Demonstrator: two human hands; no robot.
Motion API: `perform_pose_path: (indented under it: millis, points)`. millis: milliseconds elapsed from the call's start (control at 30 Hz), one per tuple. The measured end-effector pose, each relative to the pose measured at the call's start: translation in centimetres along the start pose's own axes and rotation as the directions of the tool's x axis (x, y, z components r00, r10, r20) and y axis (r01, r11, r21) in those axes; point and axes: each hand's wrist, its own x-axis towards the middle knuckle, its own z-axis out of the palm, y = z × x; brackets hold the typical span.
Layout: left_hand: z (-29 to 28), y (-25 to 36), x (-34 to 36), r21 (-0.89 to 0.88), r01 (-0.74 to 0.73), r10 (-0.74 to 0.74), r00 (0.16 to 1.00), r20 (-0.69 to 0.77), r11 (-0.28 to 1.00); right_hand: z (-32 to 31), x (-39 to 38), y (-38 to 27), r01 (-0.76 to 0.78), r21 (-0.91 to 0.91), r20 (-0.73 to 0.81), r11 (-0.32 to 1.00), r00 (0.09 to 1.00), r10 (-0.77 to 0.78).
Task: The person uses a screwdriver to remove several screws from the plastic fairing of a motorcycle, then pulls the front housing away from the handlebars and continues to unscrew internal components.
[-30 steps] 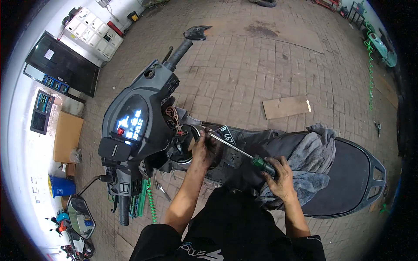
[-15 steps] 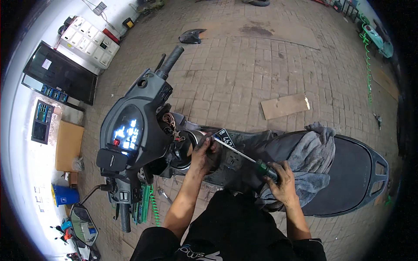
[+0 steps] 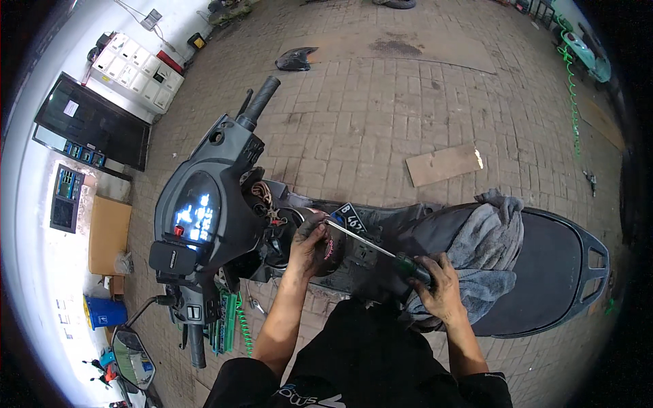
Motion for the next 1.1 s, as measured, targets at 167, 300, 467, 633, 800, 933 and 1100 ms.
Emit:
perform_pose_path:
  millis: [167,300,467,633,800,933,1100]
  points:
    - [-0.8,0.4,-0.6,0.086,0.011,-0.013,1.000,0.015,0.996,0.3,-0.3,0.1,-0.040,0.014,0.062,0.999,0.997,0.039]
    - [-1.8,0.1,-1.1,0.136,0.027,-0.023,0.999,-0.033,0.990,0.8,-0.3,0.4,-0.010,-0.014,0.053,1.000,0.999,0.011]
    - [-2.6,0.0,-1.2,0.252,0.111,-0.087,0.991,-0.102,0.961,1.7,-0.5,1.6,-0.075,0.011,0.085,0.997,0.994,0.074]
    - [-4.1,1.0,-0.9,0.370,0.267,-0.205,0.958,-0.200,0.890,3.6,0.0,2.6,-0.003,-0.035,0.122,0.999,0.993,0.007]
    - [-6.2,1.1,1.5,-0.094,0.037,-0.053,0.984,-0.171,0.995,9.0,2.4,1.7,-0.098,0.141,0.325,0.985,0.945,0.047]
    - [-6.9,1.2,4.5,-0.371,-0.161,0.150,0.987,-0.060,0.915,12.9,5.5,-0.8,-0.130,0.245,0.408,0.961,0.913,0.020]
    - [-8.6,0.7,6.1,-0.488,-0.368,0.319,0.930,-0.184,0.792,14.7,8.2,-1.6,-0.031,0.282,0.467,0.959,0.877,-0.109]
